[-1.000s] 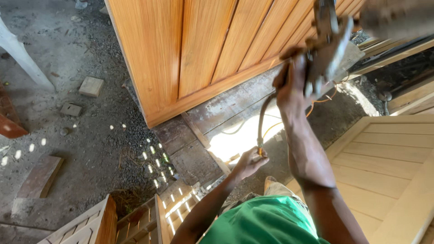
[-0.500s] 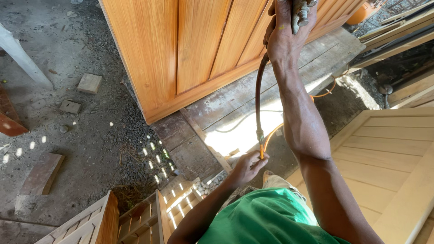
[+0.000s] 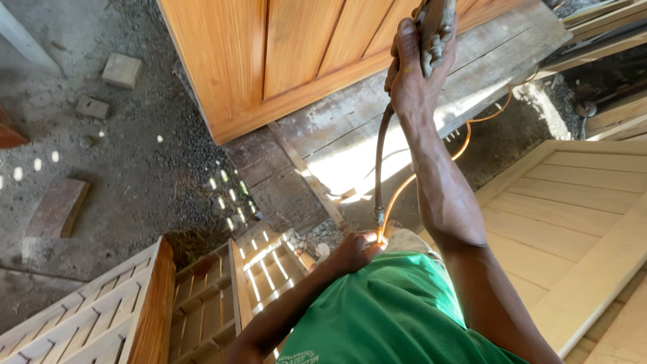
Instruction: The person picks up a spray gun and connects an air hose to it. They then spray a finish onto a wooden door or panel, moving the gun in steady strokes to cover the surface.
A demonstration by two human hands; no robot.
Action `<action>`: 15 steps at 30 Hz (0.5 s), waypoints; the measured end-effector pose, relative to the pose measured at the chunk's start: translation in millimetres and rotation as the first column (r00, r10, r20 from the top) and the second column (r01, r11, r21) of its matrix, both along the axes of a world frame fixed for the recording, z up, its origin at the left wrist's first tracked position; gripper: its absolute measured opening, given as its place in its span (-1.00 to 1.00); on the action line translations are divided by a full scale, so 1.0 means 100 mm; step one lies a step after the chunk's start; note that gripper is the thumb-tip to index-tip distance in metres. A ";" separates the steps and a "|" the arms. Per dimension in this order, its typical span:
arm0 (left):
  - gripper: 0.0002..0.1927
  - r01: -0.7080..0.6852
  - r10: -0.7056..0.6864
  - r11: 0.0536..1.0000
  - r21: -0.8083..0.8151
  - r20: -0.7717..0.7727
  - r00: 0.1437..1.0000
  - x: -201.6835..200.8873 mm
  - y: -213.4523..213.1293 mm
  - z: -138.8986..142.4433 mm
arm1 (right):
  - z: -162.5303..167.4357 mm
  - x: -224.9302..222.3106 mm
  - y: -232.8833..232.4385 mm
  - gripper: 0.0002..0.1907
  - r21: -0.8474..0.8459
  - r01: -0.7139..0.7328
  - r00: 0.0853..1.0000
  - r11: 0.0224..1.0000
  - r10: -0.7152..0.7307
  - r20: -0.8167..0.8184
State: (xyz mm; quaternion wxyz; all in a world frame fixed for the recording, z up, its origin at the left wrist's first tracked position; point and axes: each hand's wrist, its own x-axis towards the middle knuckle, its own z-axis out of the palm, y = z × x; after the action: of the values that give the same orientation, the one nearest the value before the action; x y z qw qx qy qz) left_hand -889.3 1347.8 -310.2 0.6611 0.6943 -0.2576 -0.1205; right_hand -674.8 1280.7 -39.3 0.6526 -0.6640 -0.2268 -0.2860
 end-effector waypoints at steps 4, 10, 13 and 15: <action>-0.68 0.040 -0.037 0.990 0.137 -0.027 0.999 -0.11 0.02 -0.25 | -0.38 -0.08 0.06 -0.66 -0.040 0.026 0.995 0.999 -0.030 -0.090; -0.69 0.123 -0.088 0.975 0.183 -0.186 0.978 -0.32 0.14 -0.50 | -0.94 -0.13 0.11 -0.75 -0.058 0.021 0.968 0.998 -0.035 -0.249; -0.70 0.151 -0.114 0.977 0.154 -0.222 0.968 -0.41 0.17 -0.66 | -1.18 -0.10 0.16 -0.76 -0.060 -0.005 0.967 0.998 -0.010 -0.256; -0.69 0.145 -0.126 0.987 0.072 -0.215 0.968 -0.49 0.22 -0.79 | -1.30 -0.10 0.18 -0.76 -0.056 0.000 0.959 0.998 -0.016 -0.284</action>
State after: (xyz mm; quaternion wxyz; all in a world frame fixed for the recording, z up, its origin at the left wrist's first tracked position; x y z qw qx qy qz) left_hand -937.9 1369.3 -388.7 0.6440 0.6865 -0.2276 -0.2492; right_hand -684.9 1298.4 -168.9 0.6584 -0.7171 -0.1357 -0.1839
